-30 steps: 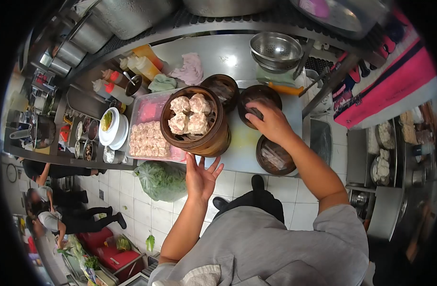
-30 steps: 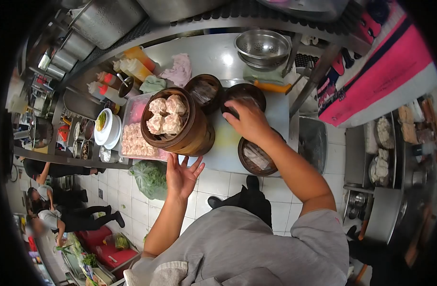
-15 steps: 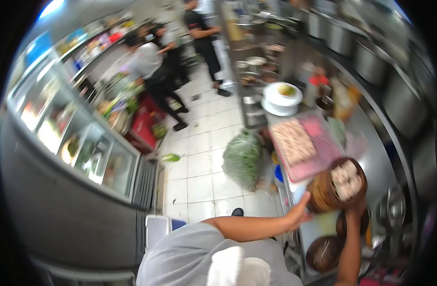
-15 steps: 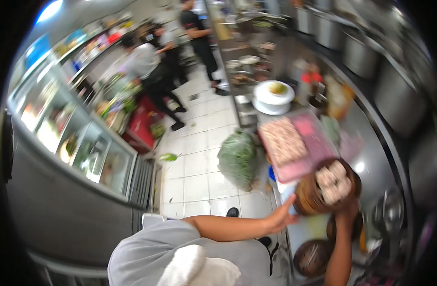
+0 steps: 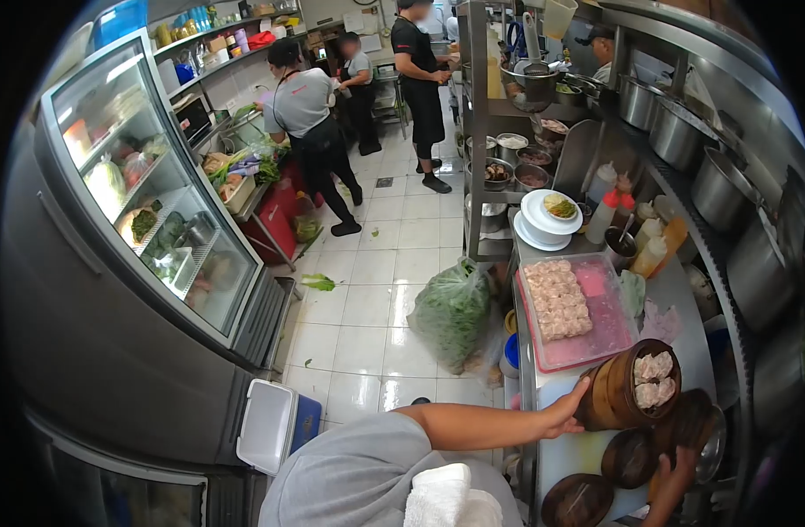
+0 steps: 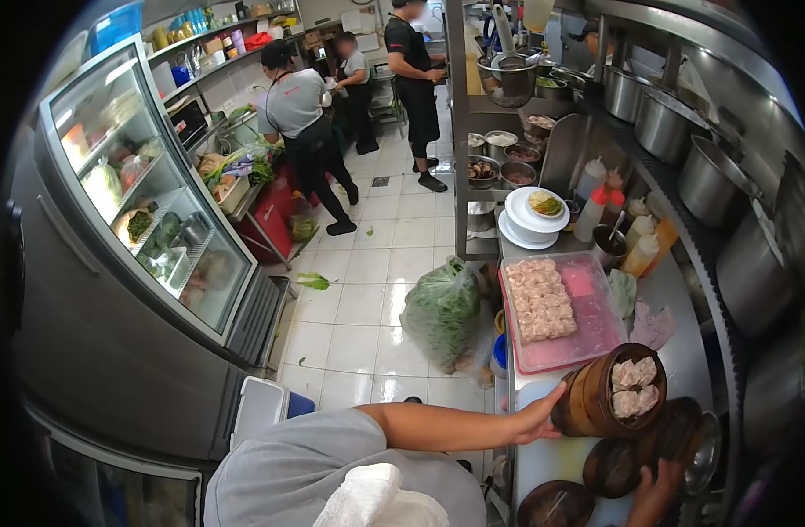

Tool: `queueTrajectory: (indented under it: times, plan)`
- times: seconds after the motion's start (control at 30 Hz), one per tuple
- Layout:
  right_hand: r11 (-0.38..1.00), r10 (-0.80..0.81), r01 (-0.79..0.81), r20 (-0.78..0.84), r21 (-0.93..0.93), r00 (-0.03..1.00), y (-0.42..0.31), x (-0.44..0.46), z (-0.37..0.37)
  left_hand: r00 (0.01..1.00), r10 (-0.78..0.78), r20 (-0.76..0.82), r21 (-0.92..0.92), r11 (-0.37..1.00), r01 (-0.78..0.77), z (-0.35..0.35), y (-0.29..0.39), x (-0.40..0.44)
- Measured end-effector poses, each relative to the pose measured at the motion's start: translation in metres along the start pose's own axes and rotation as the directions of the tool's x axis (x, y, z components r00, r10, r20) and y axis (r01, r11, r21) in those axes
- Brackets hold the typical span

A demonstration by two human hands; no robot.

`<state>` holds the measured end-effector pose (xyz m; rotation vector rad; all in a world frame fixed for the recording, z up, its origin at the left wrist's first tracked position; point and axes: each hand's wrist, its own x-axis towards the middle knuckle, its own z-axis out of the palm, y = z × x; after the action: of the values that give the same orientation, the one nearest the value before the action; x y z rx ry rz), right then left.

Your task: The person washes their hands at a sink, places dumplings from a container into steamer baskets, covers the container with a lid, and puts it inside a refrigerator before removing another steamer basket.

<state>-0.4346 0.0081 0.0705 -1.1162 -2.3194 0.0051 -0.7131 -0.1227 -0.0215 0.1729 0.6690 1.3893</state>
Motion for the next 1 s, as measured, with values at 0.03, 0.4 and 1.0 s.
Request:
queueTrajectory:
  times: [0.03,0.4,1.0]
  plan:
    - [1.000,0.002,-0.002,-0.001,-0.006,1.000,-0.001,-0.013,-0.012,0.999,-0.021,0.032,0.021,1.000,0.020,0.000,0.003,0.006]
    - [0.988,-0.135,0.114,0.247,0.100,0.959,-0.090,-0.103,-0.100,0.989,-0.120,-0.089,0.150,0.980,0.132,0.017,0.046,0.070]
    - [0.968,-0.199,0.149,0.252,0.204,0.947,-0.160,-0.068,0.053,0.994,-0.108,-0.018,0.776,0.625,0.082,0.023,0.085,0.054]
